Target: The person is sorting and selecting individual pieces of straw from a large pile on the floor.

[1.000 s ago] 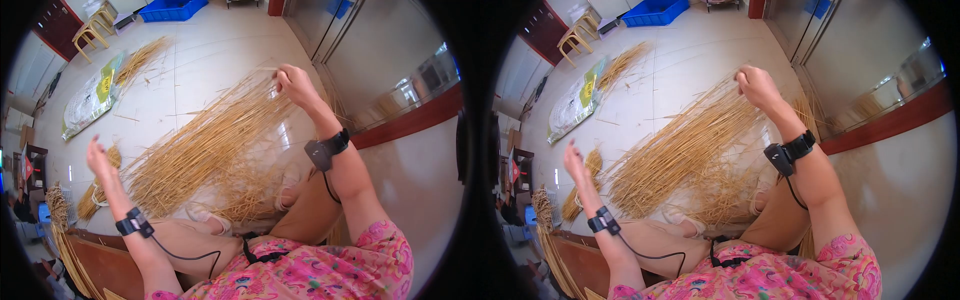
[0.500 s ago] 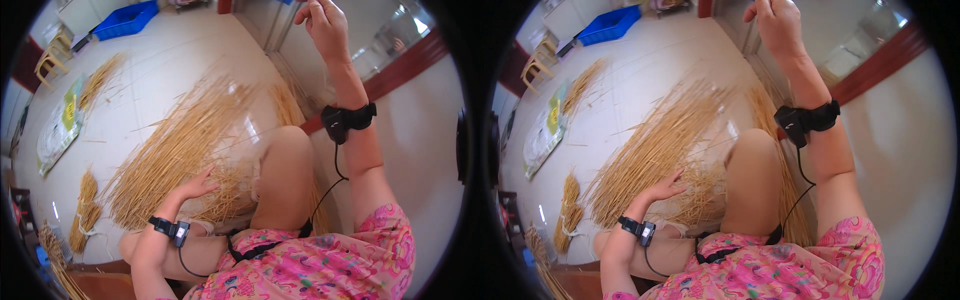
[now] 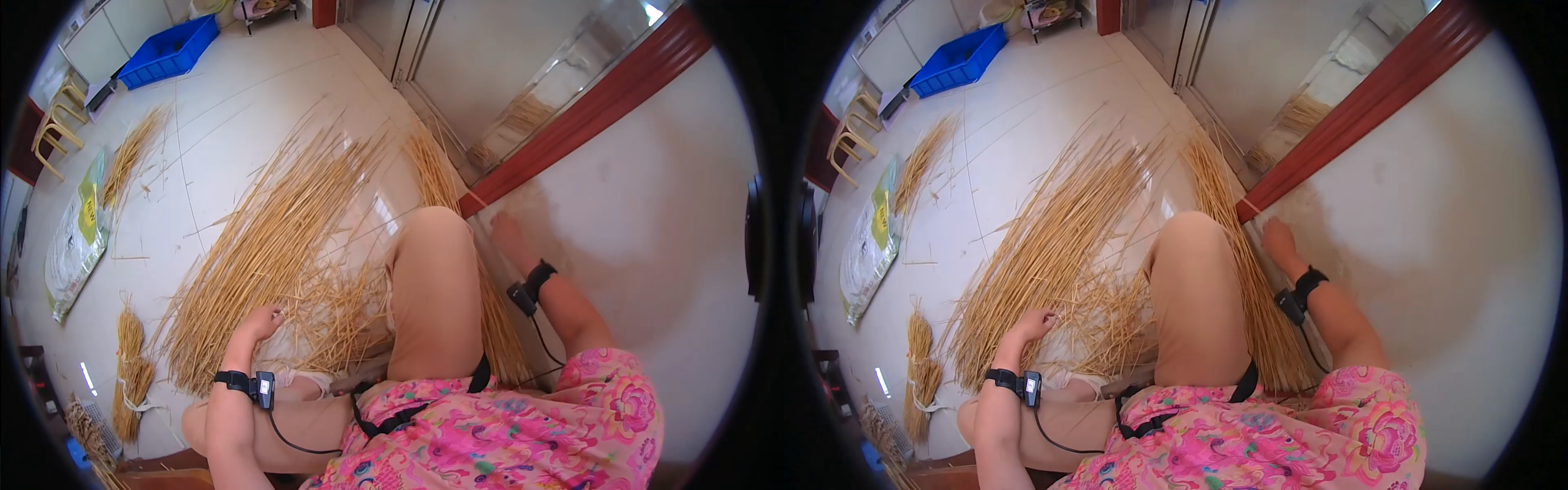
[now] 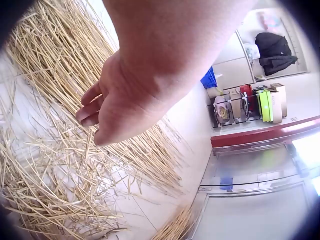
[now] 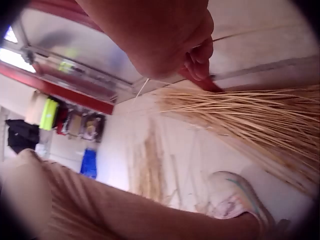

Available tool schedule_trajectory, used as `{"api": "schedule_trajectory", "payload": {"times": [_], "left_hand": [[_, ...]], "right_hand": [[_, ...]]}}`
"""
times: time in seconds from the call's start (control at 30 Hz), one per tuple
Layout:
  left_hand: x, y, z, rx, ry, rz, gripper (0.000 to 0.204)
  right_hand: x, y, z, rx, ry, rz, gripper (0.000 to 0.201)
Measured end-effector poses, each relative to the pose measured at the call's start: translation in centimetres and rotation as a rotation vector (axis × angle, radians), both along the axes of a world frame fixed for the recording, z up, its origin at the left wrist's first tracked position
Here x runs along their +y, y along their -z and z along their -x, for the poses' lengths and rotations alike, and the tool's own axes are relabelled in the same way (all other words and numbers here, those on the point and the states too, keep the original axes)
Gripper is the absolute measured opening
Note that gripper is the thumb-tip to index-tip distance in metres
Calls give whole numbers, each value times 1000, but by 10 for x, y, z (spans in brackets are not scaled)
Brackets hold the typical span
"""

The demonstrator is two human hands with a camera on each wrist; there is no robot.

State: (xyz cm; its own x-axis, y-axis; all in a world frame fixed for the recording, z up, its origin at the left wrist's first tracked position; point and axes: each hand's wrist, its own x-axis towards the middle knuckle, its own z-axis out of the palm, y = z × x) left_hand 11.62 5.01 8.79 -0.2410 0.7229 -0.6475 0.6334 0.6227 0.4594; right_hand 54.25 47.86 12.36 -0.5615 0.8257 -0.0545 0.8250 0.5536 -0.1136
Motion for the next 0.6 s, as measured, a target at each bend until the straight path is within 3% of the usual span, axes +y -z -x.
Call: {"api": "schedule_trajectory", "payload": {"times": [0.03,0.1,0.2,0.27,0.37,0.47,0.53,0.6], "left_hand": [[-1,0,0,4,0,17,37],[-7,2,-2,26,16,33,37],[-11,12,-1,48,43,27,36],[-8,6,-3,14,-7,41,35],[-14,20,5,14,-52,65,35],[-27,52,13,94,-95,47,34],[-32,55,16,115,-151,62,33],[-34,55,14,142,-169,91,31]], "right_hand": [[3,29,-27,-192,-116,-48,12],[19,111,-81,-237,-11,70,20],[8,133,-108,-172,-24,159,31],[20,72,-74,-598,-482,276,36],[28,-18,0,54,101,397,28],[-4,-147,97,641,89,527,24],[-47,-225,158,764,53,567,24],[-90,-272,206,771,-91,586,25]]}}
